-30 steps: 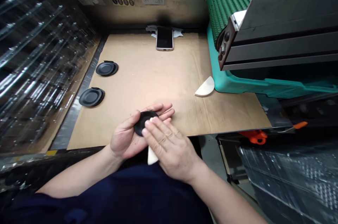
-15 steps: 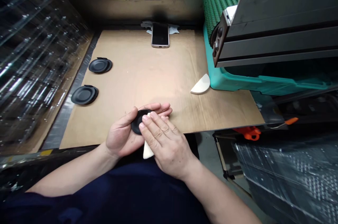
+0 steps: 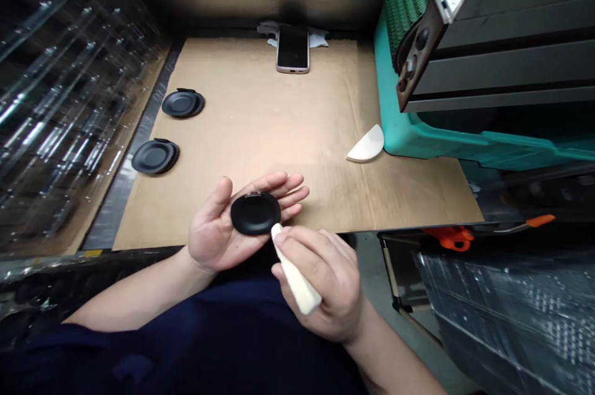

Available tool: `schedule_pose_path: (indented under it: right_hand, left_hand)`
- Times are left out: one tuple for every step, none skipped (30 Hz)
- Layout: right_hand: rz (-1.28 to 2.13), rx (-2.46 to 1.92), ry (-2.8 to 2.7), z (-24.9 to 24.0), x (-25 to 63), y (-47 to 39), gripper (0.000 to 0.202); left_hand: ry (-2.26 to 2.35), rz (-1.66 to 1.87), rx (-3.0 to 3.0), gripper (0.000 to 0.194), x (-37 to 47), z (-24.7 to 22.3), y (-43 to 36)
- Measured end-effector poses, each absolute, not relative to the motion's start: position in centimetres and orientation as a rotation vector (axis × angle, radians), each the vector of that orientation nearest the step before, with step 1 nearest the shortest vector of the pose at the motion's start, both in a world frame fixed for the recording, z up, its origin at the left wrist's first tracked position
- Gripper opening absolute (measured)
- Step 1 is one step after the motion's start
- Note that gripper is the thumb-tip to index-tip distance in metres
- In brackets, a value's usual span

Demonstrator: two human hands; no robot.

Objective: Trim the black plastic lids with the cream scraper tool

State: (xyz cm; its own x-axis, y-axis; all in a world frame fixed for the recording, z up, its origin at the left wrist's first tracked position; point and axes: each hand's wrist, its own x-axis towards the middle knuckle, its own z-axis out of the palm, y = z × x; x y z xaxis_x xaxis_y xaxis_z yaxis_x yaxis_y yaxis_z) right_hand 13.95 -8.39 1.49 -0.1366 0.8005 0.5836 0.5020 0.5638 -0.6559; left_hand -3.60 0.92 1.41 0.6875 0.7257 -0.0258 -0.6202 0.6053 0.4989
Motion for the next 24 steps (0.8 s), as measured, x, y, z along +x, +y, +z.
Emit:
schedule_pose_path:
  right_hand:
    - [0.382,-1.081,-1.777,1.7,13.9,-8.3,0.050]
    - [0.398,-1.080,-1.773,1.9,13.8,-8.2,0.050]
    - [0.415,-1.079,-1.774,2.0,13.6,-8.1,0.049]
    - [0.430,-1.077,-1.780,2.0,13.3,-7.9,0.048]
    - [0.445,-1.071,-1.788,1.9,12.9,-7.8,0.047]
    - [0.462,-1.055,-1.799,1.8,12.5,-7.7,0.047]
    - [0.478,-1.033,-1.810,1.6,12.1,-7.5,0.046]
    - [0.494,-1.009,-1.825,1.4,11.7,-7.4,0.045]
    - [0.508,-0.985,-1.844,1.2,11.4,-7.3,0.044]
    - [0.517,-0.965,-1.864,1.0,11.3,-7.2,0.043]
    - [0.517,-0.958,-1.880,0.9,11.2,-7.2,0.041]
    - [0.508,-0.961,-1.896,0.9,11.3,-7.1,0.041]
    - [0.490,-0.976,-1.905,0.9,11.5,-7.1,0.041]
    - [0.466,-1.000,-1.908,0.9,11.7,-7.1,0.042]
    - [0.434,-1.027,-1.899,1.0,11.9,-7.1,0.043]
    - [0.406,-1.050,-1.889,1.1,12.0,-7.2,0.045]
    - [0.389,-1.061,-1.882,1.2,12.1,-7.2,0.046]
    - [0.396,-1.057,-1.886,1.3,12.0,-7.2,0.046]
    - [0.427,-1.039,-1.902,1.4,11.9,-7.3,0.044]
    - [0.470,-1.006,-1.925,1.5,11.8,-7.3,0.043]
    - [0.511,-0.970,-1.937,1.5,11.6,-7.2,0.042]
    - [0.537,-0.939,-1.931,1.6,11.5,-7.2,0.043]
    - [0.536,-0.920,-1.907,1.6,11.5,-7.0,0.044]
    - [0.514,-0.917,-1.878,1.7,11.5,-6.9,0.046]
  left_hand:
    - [0.235,0.789,0.497,0.071,-3.6,1.4,0.9]
    - [0.232,0.792,0.511,0.066,-3.6,1.3,0.9]
    - [0.226,0.796,0.522,0.062,-3.6,1.3,0.9]
    - [0.220,0.801,0.530,0.058,-3.7,1.2,0.8]
    - [0.220,0.806,0.535,0.055,-3.7,1.2,0.8]
    - [0.228,0.810,0.538,0.053,-3.7,1.2,0.8]
    - [0.240,0.811,0.540,0.052,-3.6,1.2,0.8]
    - [0.257,0.807,0.541,0.052,-3.6,1.3,0.8]
    - [0.277,0.804,0.540,0.052,-3.6,1.3,0.8]
    - [0.294,0.802,0.537,0.052,-3.6,1.3,0.8]
    - [0.305,0.799,0.534,0.052,-3.5,1.3,0.8]
    - [0.311,0.798,0.527,0.053,-3.5,1.3,0.8]
    - [0.313,0.801,0.517,0.053,-3.5,1.2,0.8]
    - [0.310,0.806,0.506,0.052,-3.5,1.2,0.8]
    - [0.306,0.809,0.495,0.052,-3.4,1.2,0.8]
    - [0.303,0.810,0.485,0.053,-3.4,1.2,0.8]
    - [0.301,0.809,0.477,0.053,-3.4,1.2,0.8]
    - [0.300,0.807,0.470,0.053,-3.4,1.2,0.8]
    - [0.302,0.801,0.466,0.054,-3.4,1.2,0.8]
    - [0.304,0.793,0.460,0.054,-3.4,1.2,0.8]
    - [0.306,0.786,0.455,0.055,-3.4,1.2,0.8]
    - [0.306,0.782,0.452,0.055,-3.4,1.2,0.7]
    - [0.308,0.781,0.449,0.055,-3.4,1.2,0.7]
    - [0.307,0.781,0.448,0.055,-3.5,1.2,0.7]
